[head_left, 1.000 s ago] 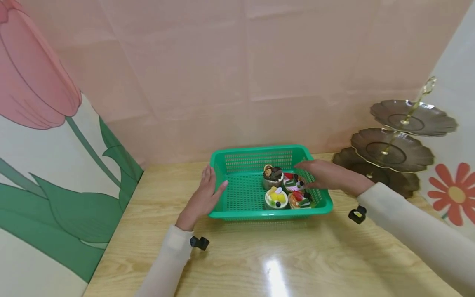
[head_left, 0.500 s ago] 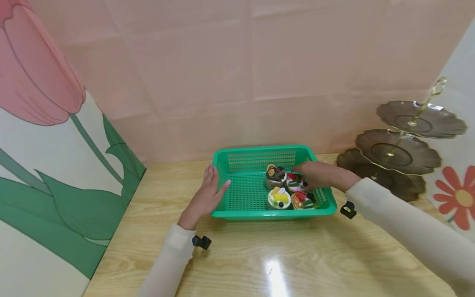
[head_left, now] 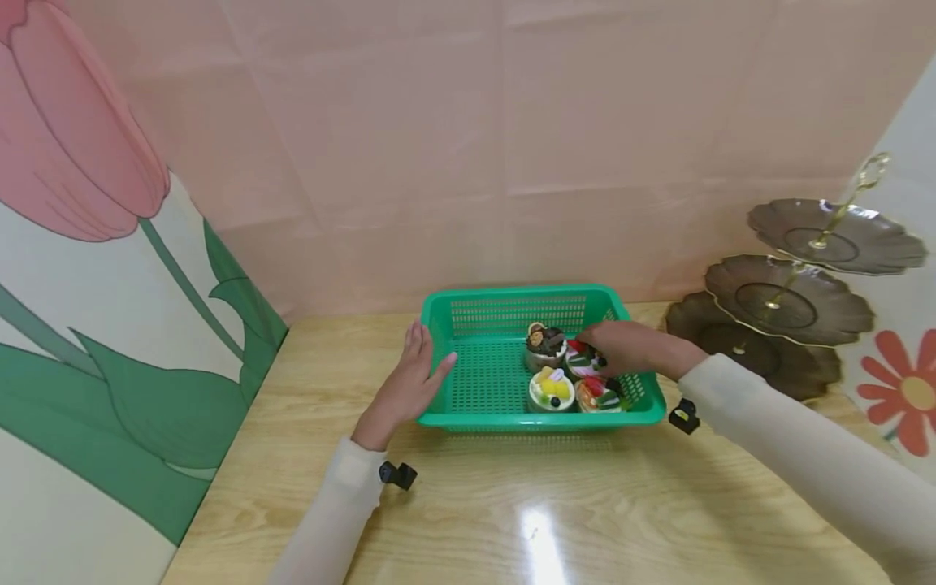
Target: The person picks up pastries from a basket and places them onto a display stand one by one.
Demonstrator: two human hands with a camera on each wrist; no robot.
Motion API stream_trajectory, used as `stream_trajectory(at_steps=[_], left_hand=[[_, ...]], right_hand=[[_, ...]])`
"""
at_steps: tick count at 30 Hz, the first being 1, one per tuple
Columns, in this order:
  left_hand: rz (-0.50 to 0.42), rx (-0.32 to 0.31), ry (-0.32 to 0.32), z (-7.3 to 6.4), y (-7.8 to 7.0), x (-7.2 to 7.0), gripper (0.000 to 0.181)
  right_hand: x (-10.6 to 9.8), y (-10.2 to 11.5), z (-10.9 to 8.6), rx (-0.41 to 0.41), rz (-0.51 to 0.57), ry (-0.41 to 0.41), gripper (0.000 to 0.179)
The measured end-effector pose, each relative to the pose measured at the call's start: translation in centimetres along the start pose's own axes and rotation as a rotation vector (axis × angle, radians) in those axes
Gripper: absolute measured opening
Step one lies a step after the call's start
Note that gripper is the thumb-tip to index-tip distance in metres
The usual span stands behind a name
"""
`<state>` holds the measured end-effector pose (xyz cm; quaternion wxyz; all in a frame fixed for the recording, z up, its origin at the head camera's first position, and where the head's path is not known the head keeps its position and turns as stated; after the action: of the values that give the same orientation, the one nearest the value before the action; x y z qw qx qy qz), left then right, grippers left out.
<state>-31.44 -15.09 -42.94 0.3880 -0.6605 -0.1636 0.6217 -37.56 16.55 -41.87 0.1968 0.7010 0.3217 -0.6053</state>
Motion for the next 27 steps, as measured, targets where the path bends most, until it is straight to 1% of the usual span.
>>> stream_trajectory(at_steps=[5, 11, 16, 18, 21, 23, 27], left_hand=[[0.008, -0.006, -0.002, 0.0, 0.2, 0.0, 0.093], [-0.013, 0.013, -0.015, 0.0, 0.2, 0.1, 0.092], [-0.022, 0.009, -0.012, -0.2, 0.3, 0.2, 0.091], [-0.019, 0.007, -0.011, -0.2, 0.3, 0.2, 0.090], [-0.016, 0.011, -0.015, -0.2, 0.2, 0.1, 0.090], [-0.012, 0.011, -0.018, -0.1, 0.2, 0.0, 0.090], [-0.021, 0.013, -0.015, -0.1, 0.2, 0.0, 0.091]], right_hand=[[0.2, -0.2, 0.0, -0.006, -0.001, -0.043, 0.059], [0.4, -0.5, -0.1, -0.002, 0.036, -0.084, 0.060], [0.0, -0.4, -0.2, -0.014, 0.059, -0.130, 0.061], [-0.4, -0.5, -0.3, -0.010, 0.075, -0.161, 0.057], [-0.9, -0.8, -0.6, 0.016, 0.102, -0.203, 0.051], [-1.2, -1.1, -0.9, 0.046, 0.129, -0.225, 0.051], [-1.9, -1.5, -1.8, 0.099, 0.168, -0.250, 0.061]])
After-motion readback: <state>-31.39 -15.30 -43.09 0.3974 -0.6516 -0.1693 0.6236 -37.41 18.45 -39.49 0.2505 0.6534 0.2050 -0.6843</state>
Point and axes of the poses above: each hand's wrist, its own z-axis towards the middle knuckle, its own x-axis out of the palm, y = z × x, the point moved 6 cm from there along z, towards the middle knuckle, and after that the axes turned 12 degrees about -z, right-handed, at the moved point
